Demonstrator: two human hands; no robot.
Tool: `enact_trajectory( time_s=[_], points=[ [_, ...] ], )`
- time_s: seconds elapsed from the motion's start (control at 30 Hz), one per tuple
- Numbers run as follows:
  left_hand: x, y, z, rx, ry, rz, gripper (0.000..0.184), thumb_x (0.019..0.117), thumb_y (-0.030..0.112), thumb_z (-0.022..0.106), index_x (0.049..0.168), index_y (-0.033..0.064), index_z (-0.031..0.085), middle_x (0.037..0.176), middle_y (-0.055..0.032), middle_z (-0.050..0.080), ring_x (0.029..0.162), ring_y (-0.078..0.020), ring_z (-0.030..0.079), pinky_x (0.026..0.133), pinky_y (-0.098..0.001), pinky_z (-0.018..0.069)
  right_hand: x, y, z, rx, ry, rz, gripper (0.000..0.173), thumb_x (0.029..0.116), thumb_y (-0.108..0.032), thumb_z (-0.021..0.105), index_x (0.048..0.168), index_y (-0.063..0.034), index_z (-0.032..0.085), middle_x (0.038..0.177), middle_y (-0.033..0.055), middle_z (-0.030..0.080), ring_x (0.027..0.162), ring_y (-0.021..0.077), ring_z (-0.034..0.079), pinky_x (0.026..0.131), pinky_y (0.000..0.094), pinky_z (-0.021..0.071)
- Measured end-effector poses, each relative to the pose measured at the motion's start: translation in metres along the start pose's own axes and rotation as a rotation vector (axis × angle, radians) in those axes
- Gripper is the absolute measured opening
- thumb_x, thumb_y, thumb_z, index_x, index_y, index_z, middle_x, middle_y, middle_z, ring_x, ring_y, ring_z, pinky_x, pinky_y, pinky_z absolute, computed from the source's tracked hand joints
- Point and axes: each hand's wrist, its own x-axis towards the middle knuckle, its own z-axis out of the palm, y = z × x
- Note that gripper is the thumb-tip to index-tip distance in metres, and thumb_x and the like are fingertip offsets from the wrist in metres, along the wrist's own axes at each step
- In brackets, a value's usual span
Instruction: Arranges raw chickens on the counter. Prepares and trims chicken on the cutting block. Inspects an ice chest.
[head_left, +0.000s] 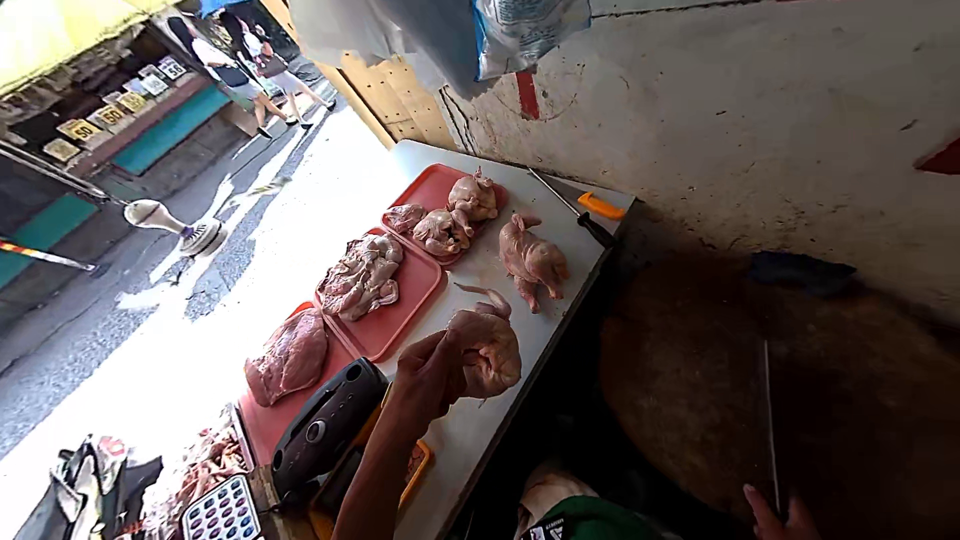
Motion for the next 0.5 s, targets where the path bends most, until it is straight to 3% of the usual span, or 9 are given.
enact_trajectory(
  time_s=[0.07,0.13,0.2,0.3,0.37,0.5],
  points=[
    [-0.006,0.008,0.026,-0.154,-0.112,-0.010,0.047,0.1091,0.032,0.038,0.067,0.0167,0.052,0.051,0.0045,0.046,0.039,-0.0043,0.043,0.037,-0.0181,0.0362,0.022,-0.008,-0.002,-0.009,-0.046,-0.077,0.074,0.0943,-0.011,0.063,0.161,-0.0089,0.031,0.115,0.0279,0.064,0.083,0.0364,0.065,0.072,0.0578,0.0547],
    [-0.001,0.002,0.058,-0.299,-0.215,-0.054,0.049,0.1096,0.035,0.038,0.066,0.0167,0.052,0.051,0.0046,0.045,0.039,-0.0040,0.044,0.037,-0.0180,0.0381,0.048,-0.025,-0.006,-0.071,-0.049,-0.055,0.071,0.0903,0.000,0.064,0.156,-0.0053,0.038,0.108,0.0269,0.067,0.087,0.0426,0.066,0.075,0.0636,0.0541],
    [0.009,-0.017,0.093,-0.423,-0.342,-0.106,0.049,0.1097,0.037,0.040,0.067,0.0161,0.053,0.051,0.0046,0.046,0.039,-0.0044,0.046,0.037,-0.0188,0.0410,0.060,-0.052,-0.018,-0.094,-0.015,0.040,0.051,0.0948,-0.002,0.063,0.144,-0.0011,0.052,0.108,0.0284,0.068,0.091,0.0450,0.068,0.079,0.0653,0.0540],
    [0.025,-0.062,0.147,-0.558,-0.480,-0.239,0.051,0.1113,0.036,0.030,0.069,0.0158,0.051,0.050,0.0044,0.045,0.038,-0.0055,0.046,0.037,-0.0193,0.0403,0.058,-0.080,-0.040,0.004,0.008,0.093,0.033,0.1023,-0.018,0.060,0.130,-0.0001,0.062,0.092,0.0223,0.065,0.068,0.0313,0.063,0.063,0.0510,0.0551],
    [0.034,-0.100,0.176,-0.606,-0.486,-0.375,0.056,0.1126,0.037,0.020,0.069,0.0157,0.048,0.048,0.0039,0.045,0.036,-0.0061,0.045,0.035,-0.0194,0.0385,0.045,-0.082,-0.044,0.091,0.007,0.071,0.038,0.1060,-0.034,0.058,0.124,-0.0002,0.062,0.078,0.0140,0.059,0.055,0.0213,0.057,0.053,0.0397,0.0527],
    [0.040,-0.167,0.210,-0.516,-0.394,-0.542,0.056,0.1137,0.039,0.019,0.069,0.0150,0.045,0.047,0.0033,0.043,0.035,-0.0072,0.041,0.034,-0.0202,0.0333,0.005,-0.070,-0.036,0.149,-0.066,0.016,0.038,0.1070,-0.034,0.055,0.122,0.0012,0.061,0.071,0.0119,0.059,0.052,0.0209,0.058,0.052,0.0404,0.0543]
  ],
)
